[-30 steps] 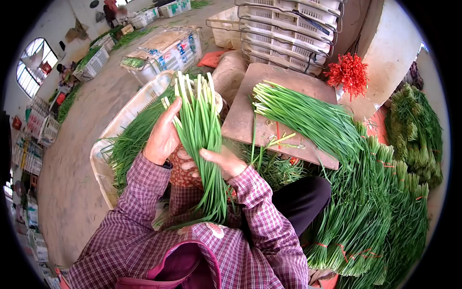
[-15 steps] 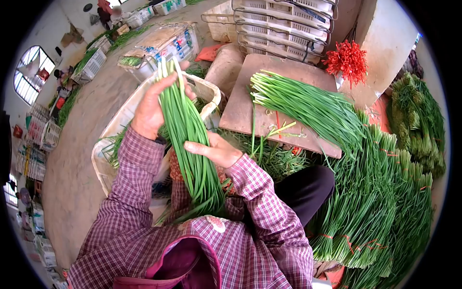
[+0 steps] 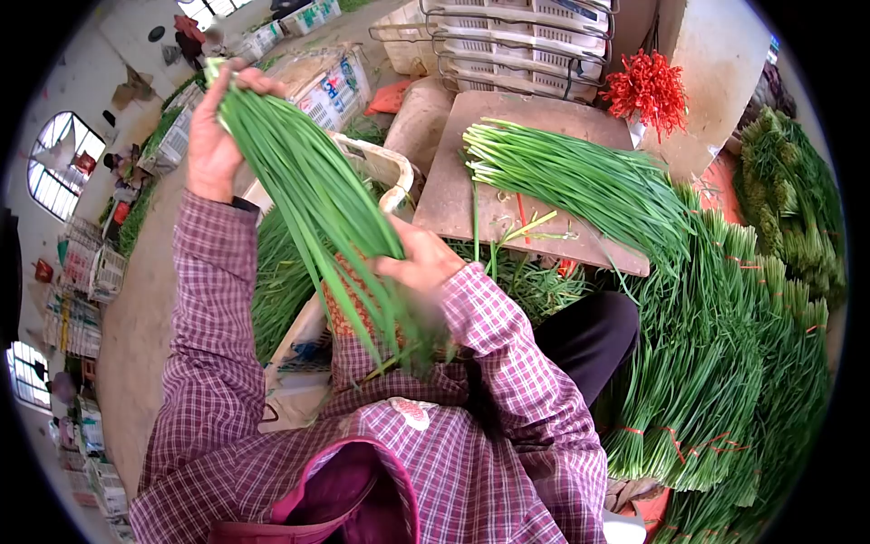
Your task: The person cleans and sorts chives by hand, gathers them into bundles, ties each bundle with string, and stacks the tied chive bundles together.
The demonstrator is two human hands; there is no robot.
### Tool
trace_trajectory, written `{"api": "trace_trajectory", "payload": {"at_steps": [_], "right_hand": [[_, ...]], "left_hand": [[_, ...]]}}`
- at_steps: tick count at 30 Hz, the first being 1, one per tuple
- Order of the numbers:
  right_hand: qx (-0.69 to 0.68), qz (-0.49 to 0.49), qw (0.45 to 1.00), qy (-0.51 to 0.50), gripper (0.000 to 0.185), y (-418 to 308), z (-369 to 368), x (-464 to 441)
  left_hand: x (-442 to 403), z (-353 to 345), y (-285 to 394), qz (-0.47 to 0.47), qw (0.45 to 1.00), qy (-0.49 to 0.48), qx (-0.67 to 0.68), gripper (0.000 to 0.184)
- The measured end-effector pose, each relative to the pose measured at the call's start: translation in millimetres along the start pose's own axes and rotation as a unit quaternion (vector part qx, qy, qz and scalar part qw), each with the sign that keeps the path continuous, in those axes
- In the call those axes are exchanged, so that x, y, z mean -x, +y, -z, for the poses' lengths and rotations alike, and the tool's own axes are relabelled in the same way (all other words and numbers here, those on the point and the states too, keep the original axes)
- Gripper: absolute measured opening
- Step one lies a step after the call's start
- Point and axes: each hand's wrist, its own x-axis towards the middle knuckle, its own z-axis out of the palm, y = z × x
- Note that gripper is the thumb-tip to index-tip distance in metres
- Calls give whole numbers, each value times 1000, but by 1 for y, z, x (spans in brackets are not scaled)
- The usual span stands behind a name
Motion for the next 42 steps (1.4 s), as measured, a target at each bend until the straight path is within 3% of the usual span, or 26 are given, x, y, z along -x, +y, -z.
{"api": "trace_trajectory", "payload": {"at_steps": [3, 5, 7, 10, 11, 13, 14, 16, 19, 20, 23, 25, 33, 37, 39, 40, 42], "right_hand": [[298, -165, 940, 29, 56, 56, 21, 10], [405, -257, 877, 14, 47, 58, 32, 25], [410, -305, 859, 41, 44, 69, 43, 40], [380, -228, 885, 140, 38, 71, 62, 49], [305, -96, 916, 241, 28, 81, 64, 49], [227, -45, 925, 302, 18, 36, 66, 40], [227, -45, 925, 302, 18, 19, 62, 36], [143, 60, 933, 326, 15, -11, 51, 27], [116, 132, 940, 291, 12, -43, 30, 17], [111, 140, 943, 282, 11, -49, 23, 12], [84, 144, 953, 254, 11, -68, 6, 0], [146, 224, 931, 247, 12, -66, 1, -12], [128, 221, 934, 249, 11, -73, -11, -25], [143, 152, 945, 251, 15, -78, -12, -24], [144, 122, 952, 242, 17, -76, -12, -25], [174, 130, 944, 248, 17, -72, -12, -25], [212, 138, 935, 251, 16, -69, -8, -26]], "left_hand": [[0, 21, 37, -45, 997, 18, 65, 16], [2, 30, 56, -50, 990, -16, 128, 13], [6, 32, 65, -83, 989, -4, 124, 10], [9, 36, 67, -93, 993, 0, 69, 10], [9, 39, 63, -95, 993, -1, 70, 10], [7, 37, 54, -86, 995, -9, 51, 13], [6, 37, 48, -80, 995, -7, 57, 12], [5, 35, 36, -79, 995, 6, 57, 13], [6, 28, 22, -73, 995, 28, 62, 16], [5, 32, 19, -56, 995, -14, 83, 21], [6, 20, 6, -50, 996, 5, 73, 24], [7, 14, -2, -53, 996, -7, 76, 26], [12, -4, -29, -40, 996, -11, 80, 20], [19, -11, -44, -17, 993, 1, 120, 18], [22, -13, -50, -10, 994, 57, 88, 22], [22, -10, -52, -4, 995, 15, 100, 23], [25, -7, -50, 8, 995, 21, 92, 23]]}}
